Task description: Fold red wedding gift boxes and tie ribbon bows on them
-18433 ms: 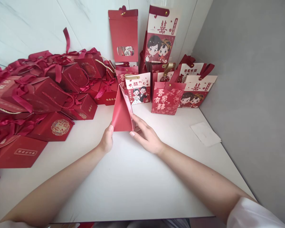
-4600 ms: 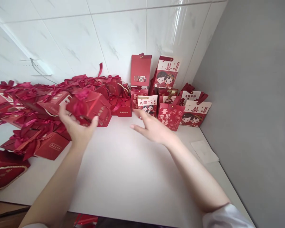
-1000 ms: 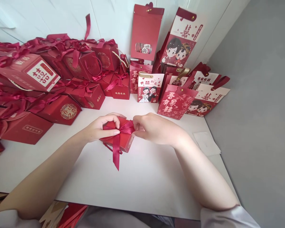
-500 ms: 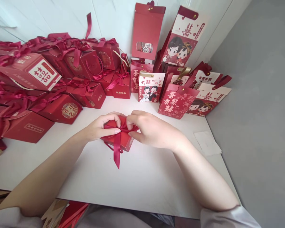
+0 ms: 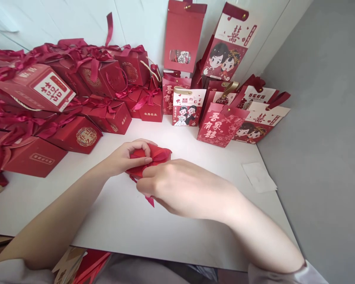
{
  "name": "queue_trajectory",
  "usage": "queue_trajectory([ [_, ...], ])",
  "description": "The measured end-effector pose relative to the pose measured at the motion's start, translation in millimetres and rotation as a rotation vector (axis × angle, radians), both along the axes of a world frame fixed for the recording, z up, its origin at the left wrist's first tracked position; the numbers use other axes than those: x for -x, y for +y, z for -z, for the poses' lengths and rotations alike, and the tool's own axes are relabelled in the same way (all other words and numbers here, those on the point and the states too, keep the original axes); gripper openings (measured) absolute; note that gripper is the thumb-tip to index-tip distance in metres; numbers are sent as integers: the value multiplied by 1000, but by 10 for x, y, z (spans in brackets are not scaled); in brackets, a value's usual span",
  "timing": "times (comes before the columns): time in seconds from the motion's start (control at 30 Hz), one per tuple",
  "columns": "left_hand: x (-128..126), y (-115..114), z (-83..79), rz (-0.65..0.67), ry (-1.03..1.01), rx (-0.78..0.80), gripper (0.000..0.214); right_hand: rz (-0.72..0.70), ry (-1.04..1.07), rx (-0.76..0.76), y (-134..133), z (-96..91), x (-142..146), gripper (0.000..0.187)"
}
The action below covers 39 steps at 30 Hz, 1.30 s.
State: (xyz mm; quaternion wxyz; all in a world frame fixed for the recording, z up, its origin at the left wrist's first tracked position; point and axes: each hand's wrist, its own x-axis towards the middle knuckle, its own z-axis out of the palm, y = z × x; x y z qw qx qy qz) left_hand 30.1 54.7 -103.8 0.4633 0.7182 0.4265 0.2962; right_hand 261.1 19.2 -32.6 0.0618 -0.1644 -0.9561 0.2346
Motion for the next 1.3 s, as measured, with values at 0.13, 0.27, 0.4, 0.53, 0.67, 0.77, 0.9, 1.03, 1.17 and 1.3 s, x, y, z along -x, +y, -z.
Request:
queue_trajectory([
  [0.13,17,5,2,19,23,10,27,-42,-49,-62,-112,-16,27,17],
  [0.27,47,-13,-41,55,58,67,30,-108,-116,147,-187,-47,13,11],
  [0.4,99,-10,-56,105,78,84,35,-8,-67,290,-82,-115,-92,9],
  [0.53,130,17,-35,167,37,0,37,198,185,252,207,-108,-239,11],
  [0.67,123,10,-40,143,6,28,23,419,365,339,429,23,-274,8],
  [0.77,110,-3,-37,110,-16,18,22,384,632,536,459,127,-194,13],
  [0.9,88,-4,5,114,-33,2,19,100,869,809,394,175,-65,18],
  [1.03,64,-5,46,129,-48,29,21,-114,986,969,298,106,-37,26],
  [1.17,65,-11,62,139,-61,20,24,-108,953,1037,214,28,-62,23],
  [1.3,74,-3,60,133,-63,35,21,-165,965,990,197,62,-48,23],
])
